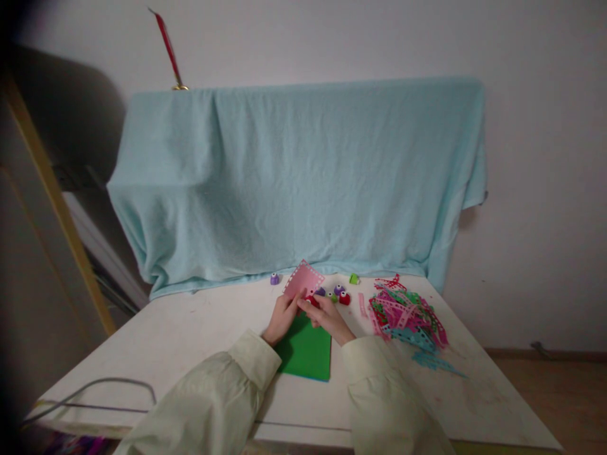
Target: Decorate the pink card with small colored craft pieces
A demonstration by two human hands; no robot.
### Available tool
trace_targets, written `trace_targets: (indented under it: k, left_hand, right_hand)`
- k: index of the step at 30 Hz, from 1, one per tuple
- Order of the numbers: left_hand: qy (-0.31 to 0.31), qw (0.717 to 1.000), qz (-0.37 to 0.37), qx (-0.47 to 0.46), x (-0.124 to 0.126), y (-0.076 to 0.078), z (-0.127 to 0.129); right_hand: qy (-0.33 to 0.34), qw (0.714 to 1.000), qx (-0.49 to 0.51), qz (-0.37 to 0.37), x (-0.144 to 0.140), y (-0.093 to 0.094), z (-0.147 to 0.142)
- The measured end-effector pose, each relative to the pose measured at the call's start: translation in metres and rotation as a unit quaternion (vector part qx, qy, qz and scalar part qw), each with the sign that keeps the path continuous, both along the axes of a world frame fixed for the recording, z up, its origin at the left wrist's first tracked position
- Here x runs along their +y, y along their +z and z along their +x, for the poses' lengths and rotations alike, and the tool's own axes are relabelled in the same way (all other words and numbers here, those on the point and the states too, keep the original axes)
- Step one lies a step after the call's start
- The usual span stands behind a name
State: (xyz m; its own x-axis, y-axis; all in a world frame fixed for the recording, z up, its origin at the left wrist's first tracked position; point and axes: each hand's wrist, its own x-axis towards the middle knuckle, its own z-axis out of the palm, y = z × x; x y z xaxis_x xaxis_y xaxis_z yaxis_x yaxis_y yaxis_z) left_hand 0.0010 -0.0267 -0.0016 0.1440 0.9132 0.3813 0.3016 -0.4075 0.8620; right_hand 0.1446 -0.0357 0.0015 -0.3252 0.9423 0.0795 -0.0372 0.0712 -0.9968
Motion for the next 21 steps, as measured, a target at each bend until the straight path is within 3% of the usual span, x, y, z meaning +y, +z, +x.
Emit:
trace_targets:
  k: [21]
  left_hand:
    - [-0.047, 0.996, -0.057, -0.058, -0.0024, -0.0008, -0.0012]
  right_hand:
    - [0.005, 1.000, -0.019, 0.018, -0.0033, 0.0009, -0.0028]
